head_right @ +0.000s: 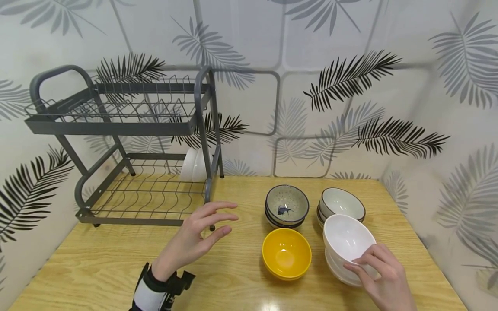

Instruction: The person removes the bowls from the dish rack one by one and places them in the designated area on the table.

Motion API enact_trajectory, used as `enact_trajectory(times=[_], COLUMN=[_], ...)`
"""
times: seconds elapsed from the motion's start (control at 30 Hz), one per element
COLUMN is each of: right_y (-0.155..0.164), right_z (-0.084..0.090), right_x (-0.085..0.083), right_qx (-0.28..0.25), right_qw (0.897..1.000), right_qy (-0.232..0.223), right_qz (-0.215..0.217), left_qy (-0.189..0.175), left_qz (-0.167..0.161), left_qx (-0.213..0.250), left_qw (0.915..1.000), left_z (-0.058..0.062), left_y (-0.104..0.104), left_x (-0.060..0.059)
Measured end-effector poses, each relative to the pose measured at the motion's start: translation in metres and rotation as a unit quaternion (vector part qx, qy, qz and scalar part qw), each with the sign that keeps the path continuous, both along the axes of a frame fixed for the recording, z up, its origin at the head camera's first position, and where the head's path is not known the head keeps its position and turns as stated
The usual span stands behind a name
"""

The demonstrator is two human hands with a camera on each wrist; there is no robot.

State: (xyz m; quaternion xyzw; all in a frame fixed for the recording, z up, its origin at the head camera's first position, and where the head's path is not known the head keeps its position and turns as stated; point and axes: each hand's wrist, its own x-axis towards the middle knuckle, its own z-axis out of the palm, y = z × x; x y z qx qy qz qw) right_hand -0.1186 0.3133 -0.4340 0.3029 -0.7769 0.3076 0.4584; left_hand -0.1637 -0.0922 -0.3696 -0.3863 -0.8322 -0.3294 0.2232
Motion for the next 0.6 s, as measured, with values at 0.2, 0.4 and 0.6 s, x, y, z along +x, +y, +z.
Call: enact_trajectory(times=[0.2,0.4,0.6], right_y=[0.001,0.012,0.016], right_z=[-0.006,-0.02,-0.022], right_x=[0.001,-0.001,0.003], right_qx=[0.007,0.025,0.05], right_qw=[1.0,0.999,0.996], right_qy=[-0.004,-0.025,-0.069], right_qz=[0.0,0.001,-0.015], left_qy=[-0.002,0.001,0.011], left_qz=[0.0,0.001,0.004], left_qx=[0.0,0.001,0.0], left_qw=[1.0,1.0,0.9999], left_z=[-0.001,-0.002,-0.002], left_y=[-0.001,0.0,-0.001], left_x=[-0.001,-0.001,-0.001])
